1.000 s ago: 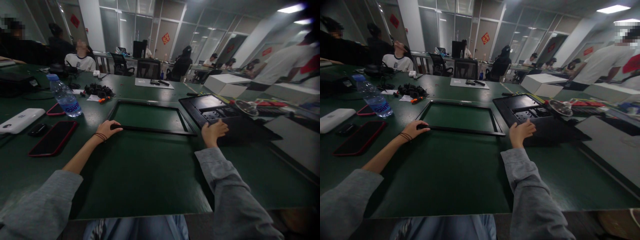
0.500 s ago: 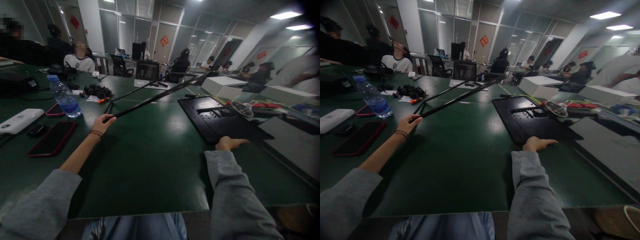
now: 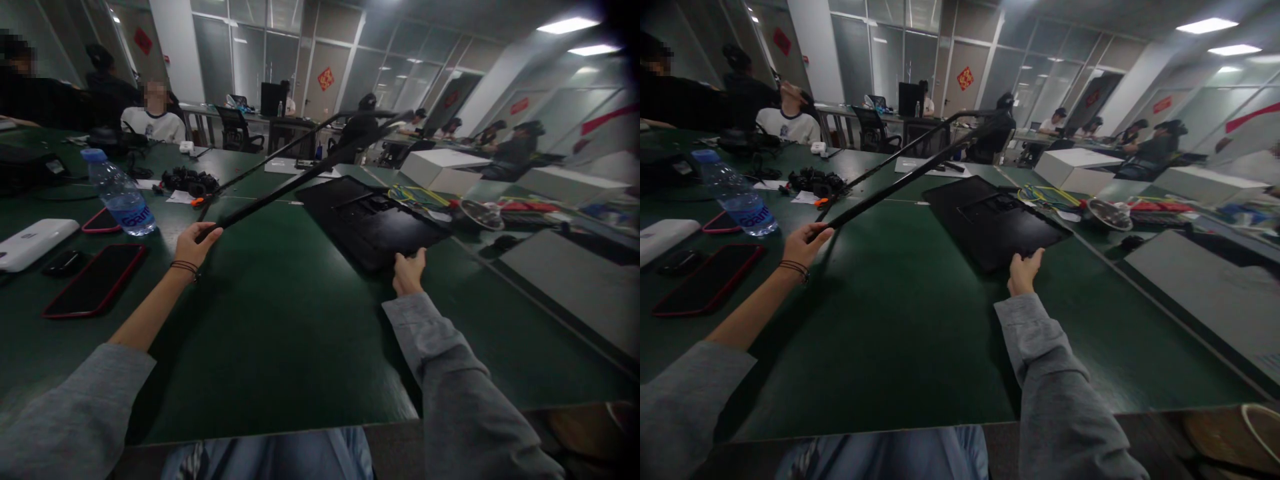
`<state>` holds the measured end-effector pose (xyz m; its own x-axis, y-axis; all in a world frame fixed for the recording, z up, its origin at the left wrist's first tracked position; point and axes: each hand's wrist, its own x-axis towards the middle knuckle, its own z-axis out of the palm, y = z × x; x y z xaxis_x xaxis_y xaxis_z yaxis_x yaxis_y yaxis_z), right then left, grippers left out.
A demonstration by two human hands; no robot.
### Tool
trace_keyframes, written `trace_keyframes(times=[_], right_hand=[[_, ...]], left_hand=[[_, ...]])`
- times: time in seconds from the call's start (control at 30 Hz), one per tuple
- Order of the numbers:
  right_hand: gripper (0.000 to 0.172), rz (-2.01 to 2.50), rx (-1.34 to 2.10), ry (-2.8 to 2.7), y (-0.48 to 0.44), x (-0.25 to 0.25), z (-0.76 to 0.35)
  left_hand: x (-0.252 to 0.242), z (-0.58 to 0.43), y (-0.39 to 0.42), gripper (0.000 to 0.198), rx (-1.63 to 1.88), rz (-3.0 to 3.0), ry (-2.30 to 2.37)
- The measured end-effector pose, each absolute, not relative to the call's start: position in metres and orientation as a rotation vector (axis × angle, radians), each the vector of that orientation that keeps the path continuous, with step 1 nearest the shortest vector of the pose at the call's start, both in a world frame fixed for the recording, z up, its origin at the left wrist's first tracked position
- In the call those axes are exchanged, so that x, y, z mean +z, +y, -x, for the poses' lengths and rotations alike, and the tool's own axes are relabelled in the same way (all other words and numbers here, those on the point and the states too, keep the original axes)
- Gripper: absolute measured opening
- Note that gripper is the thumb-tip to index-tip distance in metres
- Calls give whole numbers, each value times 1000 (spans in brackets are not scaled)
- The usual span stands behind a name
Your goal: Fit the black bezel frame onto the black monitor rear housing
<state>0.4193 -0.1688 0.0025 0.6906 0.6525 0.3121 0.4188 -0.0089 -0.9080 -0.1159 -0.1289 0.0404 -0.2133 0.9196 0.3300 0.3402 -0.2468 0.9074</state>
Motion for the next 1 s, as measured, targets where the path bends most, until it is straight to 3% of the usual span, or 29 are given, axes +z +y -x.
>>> trace_keyframes(times=[0.13, 0.27, 0.47, 0.6, 0.7, 0.83, 1.0], right_hand=[[100, 1560, 600, -751, -162, 8, -404], [85, 1406, 818, -933, -160, 13, -396], [59, 1375, 843, -1037, -157, 7, -413], [43, 1415, 661, -1013, -159, 8, -430], [47, 1368, 643, -916, -163, 18, -437], [66, 1362, 752, -915, -167, 31, -433], [49, 1497, 508, -1109, -163, 24, -416]], left_hand=[[47, 113, -136, 44, 1413, -1724, 1601], [44, 113, -136, 44, 1396, -1852, 1591], [44, 107, -142, 39, 1308, -2113, 1598], [44, 101, -147, 34, 1213, -2248, 1593], [41, 99, -149, 34, 1131, -2284, 1600], [37, 97, -149, 35, 1052, -2319, 1614], [32, 98, -144, 34, 967, -2351, 1608]])
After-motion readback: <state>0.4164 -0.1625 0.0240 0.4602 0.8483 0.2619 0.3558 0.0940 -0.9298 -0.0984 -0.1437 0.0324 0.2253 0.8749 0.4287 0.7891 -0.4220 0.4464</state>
